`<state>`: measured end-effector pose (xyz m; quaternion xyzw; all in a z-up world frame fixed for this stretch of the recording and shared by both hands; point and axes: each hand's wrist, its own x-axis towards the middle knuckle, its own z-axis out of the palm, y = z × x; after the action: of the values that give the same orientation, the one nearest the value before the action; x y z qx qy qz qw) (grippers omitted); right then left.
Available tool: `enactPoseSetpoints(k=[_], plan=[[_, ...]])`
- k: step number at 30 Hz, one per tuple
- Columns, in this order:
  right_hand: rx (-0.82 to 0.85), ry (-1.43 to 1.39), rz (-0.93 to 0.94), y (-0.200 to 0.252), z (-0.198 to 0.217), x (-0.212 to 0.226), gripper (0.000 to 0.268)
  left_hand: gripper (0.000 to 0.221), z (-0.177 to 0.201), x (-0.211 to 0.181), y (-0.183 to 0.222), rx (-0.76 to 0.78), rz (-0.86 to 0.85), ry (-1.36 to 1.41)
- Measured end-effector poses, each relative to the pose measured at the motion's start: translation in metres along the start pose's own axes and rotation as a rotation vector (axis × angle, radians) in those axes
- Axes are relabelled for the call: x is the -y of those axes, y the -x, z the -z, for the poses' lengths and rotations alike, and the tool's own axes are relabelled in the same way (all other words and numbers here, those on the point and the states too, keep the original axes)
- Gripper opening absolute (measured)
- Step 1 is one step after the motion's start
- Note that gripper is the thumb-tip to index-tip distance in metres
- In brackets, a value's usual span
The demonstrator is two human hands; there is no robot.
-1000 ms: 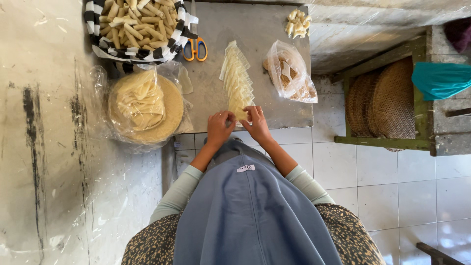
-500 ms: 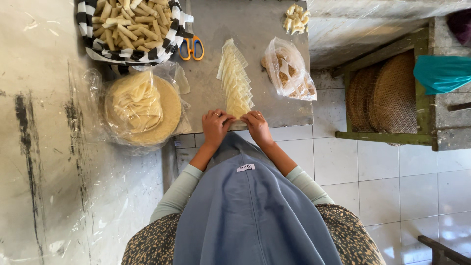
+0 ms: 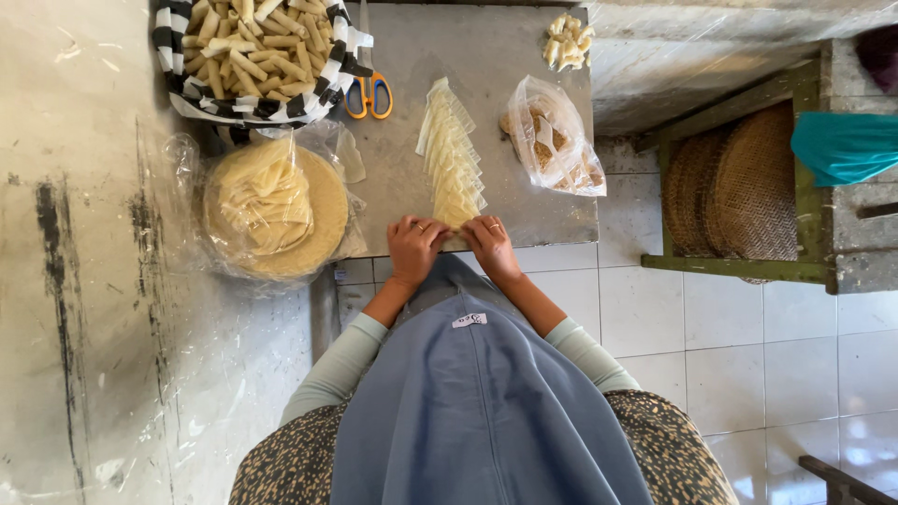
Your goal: The person prepares multiple pastry items by placing a piece of filling onto a triangular sheet of dough and then rolling the dough into a cylinder around the filling.
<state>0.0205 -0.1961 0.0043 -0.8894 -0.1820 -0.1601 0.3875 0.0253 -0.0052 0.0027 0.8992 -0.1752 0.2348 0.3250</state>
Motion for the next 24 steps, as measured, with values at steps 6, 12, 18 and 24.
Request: enactPoseSetpoints(k=[6, 12, 18, 24], plan=[[0.027, -0.049, -0.277, -0.007, -0.011, -0.012, 0.011, 0.021, -0.015, -0.005, -0.009, 0.073, 0.304, -0.036], [-0.017, -0.142, -0.298, -0.012, -0.011, -0.017, 0.014, 0.021, -0.027, -0.002, -0.016, 0.135, 0.426, 0.073], [-0.019, -0.043, -0.075, -0.006, -0.005, -0.015, 0.014, 0.015, -0.014, 0.003, -0.013, 0.037, 0.094, -0.013], [0.030, -0.021, -0.188, -0.009, -0.008, -0.019, 0.011, 0.018, -0.016, 0.002, -0.016, 0.084, 0.132, -0.046]])
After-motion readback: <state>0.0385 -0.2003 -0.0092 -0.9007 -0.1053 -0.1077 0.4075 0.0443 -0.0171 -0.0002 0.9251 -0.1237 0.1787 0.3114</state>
